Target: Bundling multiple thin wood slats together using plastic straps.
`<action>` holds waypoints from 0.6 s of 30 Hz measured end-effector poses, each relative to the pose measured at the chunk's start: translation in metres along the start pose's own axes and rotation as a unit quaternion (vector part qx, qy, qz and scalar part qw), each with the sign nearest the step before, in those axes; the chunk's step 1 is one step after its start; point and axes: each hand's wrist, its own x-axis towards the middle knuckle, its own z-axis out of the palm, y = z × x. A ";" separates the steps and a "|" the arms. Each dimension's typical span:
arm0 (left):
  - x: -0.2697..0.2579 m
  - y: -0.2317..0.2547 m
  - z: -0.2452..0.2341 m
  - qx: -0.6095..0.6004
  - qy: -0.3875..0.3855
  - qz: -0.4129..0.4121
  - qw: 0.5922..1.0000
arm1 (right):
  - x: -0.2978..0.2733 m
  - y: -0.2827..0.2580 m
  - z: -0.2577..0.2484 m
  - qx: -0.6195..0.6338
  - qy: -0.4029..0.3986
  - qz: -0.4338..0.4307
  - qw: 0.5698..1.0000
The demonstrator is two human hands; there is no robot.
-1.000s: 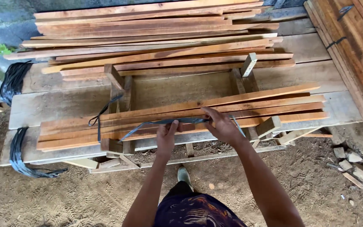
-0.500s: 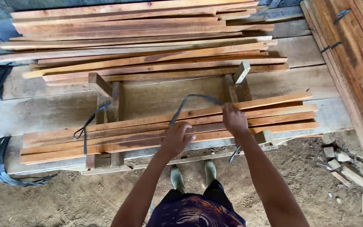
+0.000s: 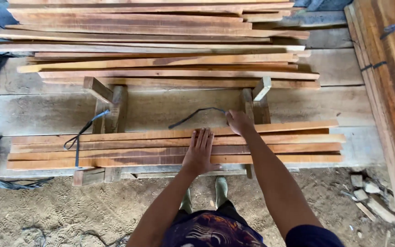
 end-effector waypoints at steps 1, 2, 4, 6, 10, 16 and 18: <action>0.002 -0.001 -0.004 0.002 -0.001 -0.001 1.000 | 0.003 0.000 0.000 0.001 -0.001 -0.002 1.000; 0.003 -0.001 -0.007 0.007 -0.019 -0.008 1.000 | 0.006 -0.001 0.001 0.015 -0.001 -0.009 1.000; 0.003 0.001 -0.010 0.011 -0.036 -0.011 0.999 | 0.000 -0.003 -0.003 0.031 0.001 -0.012 0.999; 0.004 0.003 -0.008 0.013 -0.025 -0.017 0.999 | -0.012 -0.010 -0.015 0.034 -0.015 -0.027 0.999; 0.004 0.001 0.005 0.025 0.001 -0.016 1.000 | -0.014 -0.010 -0.010 0.003 -0.040 -0.025 0.999; 0.001 0.000 0.001 0.040 0.028 -0.012 0.999 | -0.037 -0.016 -0.021 0.041 -0.069 -0.051 0.995; -0.001 0.000 0.010 0.033 0.010 -0.007 0.999 | -0.038 -0.015 -0.022 0.036 -0.075 -0.071 0.994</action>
